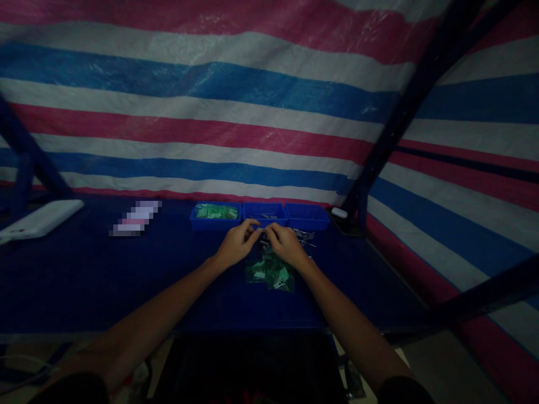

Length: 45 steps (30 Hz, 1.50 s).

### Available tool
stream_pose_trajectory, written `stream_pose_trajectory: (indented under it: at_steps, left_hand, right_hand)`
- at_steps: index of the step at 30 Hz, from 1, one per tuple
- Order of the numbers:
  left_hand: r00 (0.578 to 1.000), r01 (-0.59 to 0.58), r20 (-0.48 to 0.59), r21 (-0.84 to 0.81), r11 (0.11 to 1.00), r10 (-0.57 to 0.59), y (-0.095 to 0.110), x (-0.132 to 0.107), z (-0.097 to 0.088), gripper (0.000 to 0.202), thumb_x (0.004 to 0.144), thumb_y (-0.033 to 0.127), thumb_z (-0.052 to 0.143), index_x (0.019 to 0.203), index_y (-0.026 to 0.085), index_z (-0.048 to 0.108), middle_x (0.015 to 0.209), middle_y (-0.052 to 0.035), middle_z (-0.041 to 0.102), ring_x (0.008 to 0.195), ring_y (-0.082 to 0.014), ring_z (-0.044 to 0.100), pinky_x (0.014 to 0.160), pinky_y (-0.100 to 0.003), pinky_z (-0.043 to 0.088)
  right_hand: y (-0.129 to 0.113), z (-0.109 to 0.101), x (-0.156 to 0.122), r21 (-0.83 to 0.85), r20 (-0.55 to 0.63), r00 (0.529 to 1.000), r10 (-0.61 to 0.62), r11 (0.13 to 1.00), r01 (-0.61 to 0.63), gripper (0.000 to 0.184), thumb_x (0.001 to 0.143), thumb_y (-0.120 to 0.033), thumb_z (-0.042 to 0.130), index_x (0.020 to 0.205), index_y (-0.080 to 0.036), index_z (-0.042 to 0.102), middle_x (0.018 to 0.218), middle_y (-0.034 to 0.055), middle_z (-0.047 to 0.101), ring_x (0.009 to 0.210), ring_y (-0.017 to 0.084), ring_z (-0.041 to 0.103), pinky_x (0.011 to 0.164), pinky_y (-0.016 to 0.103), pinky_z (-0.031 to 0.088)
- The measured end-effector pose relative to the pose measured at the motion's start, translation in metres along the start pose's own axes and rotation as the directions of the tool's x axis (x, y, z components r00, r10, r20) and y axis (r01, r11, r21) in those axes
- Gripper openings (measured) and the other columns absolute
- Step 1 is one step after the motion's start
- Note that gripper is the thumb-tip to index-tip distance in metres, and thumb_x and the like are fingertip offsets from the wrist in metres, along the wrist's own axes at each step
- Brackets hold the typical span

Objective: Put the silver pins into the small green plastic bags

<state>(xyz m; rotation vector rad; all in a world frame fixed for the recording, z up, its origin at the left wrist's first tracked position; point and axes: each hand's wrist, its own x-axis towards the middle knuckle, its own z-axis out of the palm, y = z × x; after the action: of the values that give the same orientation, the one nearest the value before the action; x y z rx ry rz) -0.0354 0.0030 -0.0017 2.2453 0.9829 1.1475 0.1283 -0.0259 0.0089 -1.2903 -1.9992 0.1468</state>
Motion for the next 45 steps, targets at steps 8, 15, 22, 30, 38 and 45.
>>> stream_pose_trajectory:
  at_steps: [8, 15, 22, 30, 38, 45]
  left_hand:
    - [0.999, -0.030, 0.015, 0.020, 0.999, 0.029, -0.0002, -0.0007, 0.0008, 0.021, 0.085, 0.033, 0.043, 0.094, 0.017, 0.053, 0.067, 0.0012, 0.057, 0.057, -0.0102, 0.053, 0.054, -0.020, 0.040]
    - [1.000, 0.009, 0.001, 0.042, 0.999, -0.009, -0.0038, -0.0001, -0.0020, 0.023, 0.087, 0.034, 0.038, 0.089, 0.016, 0.052, 0.063, 0.0025, 0.055, 0.053, -0.0098, 0.050, 0.053, -0.020, 0.036]
    - [0.998, 0.014, 0.053, 0.052, 0.999, -0.016, -0.0042, 0.0014, -0.0033, 0.034, 0.089, 0.035, 0.031, 0.067, 0.016, 0.050, 0.057, 0.0021, 0.052, 0.054, -0.0099, 0.050, 0.053, -0.020, 0.035]
    - [0.999, 0.000, 0.043, -0.066, 0.998, 0.003, -0.0057, -0.0006, -0.0002, 0.027, 0.086, 0.035, 0.039, 0.104, 0.016, 0.048, 0.068, 0.0022, 0.053, 0.055, -0.0090, 0.050, 0.053, -0.020, 0.039]
    - [0.999, -0.027, 0.047, -0.016, 1.000, 0.028, -0.0042, -0.0004, 0.0008, 0.022, 0.083, 0.035, 0.045, 0.096, 0.017, 0.051, 0.066, 0.0032, 0.052, 0.053, -0.0084, 0.049, 0.052, -0.019, 0.038]
    - [0.999, -0.005, 0.048, 0.007, 1.000, 0.005, -0.0038, -0.0005, -0.0010, 0.023, 0.086, 0.034, 0.041, 0.095, 0.016, 0.051, 0.060, 0.0036, 0.052, 0.050, -0.0091, 0.049, 0.048, -0.019, 0.035]
  right_hand:
    - [0.0015, 0.0001, 0.0003, 0.015, 0.010, 1.000, 0.016, 1.000, -0.017, 0.026, 0.089, -0.031, 0.036, 0.077, -0.018, 0.055, 0.060, -0.0006, 0.054, 0.054, 0.011, 0.050, 0.055, 0.022, 0.030]
    - [0.0022, 0.0019, -0.0016, 0.117, 0.002, 1.000, 0.008, 0.993, -0.009, 0.035, 0.079, -0.031, 0.051, 0.112, -0.020, 0.044, 0.061, -0.0047, 0.049, 0.053, 0.011, 0.048, 0.053, 0.021, 0.034]
    - [0.0024, 0.0031, -0.0007, 0.049, 0.013, 1.000, -0.017, 0.999, 0.016, 0.019, 0.082, -0.031, 0.049, 0.096, -0.020, 0.052, 0.062, -0.0030, 0.052, 0.057, 0.011, 0.051, 0.057, 0.022, 0.035]
    - [-0.0011, 0.0014, 0.0001, 0.016, -0.048, 0.999, -0.001, 1.000, 0.002, 0.019, 0.086, -0.031, 0.042, 0.082, -0.017, 0.056, 0.065, 0.0006, 0.058, 0.057, 0.011, 0.051, 0.057, 0.022, 0.034]
    - [0.0010, 0.0005, 0.0007, 0.019, -0.045, 0.999, 0.021, 1.000, -0.020, 0.025, 0.087, -0.032, 0.041, 0.075, -0.017, 0.057, 0.064, 0.0011, 0.057, 0.056, 0.012, 0.051, 0.057, 0.022, 0.033]
    - [0.0021, 0.0003, -0.0002, 0.093, -0.006, 1.000, 0.014, 0.996, -0.013, 0.029, 0.081, -0.035, 0.050, 0.104, -0.018, 0.052, 0.062, -0.0022, 0.053, 0.056, 0.012, 0.051, 0.055, 0.022, 0.035]
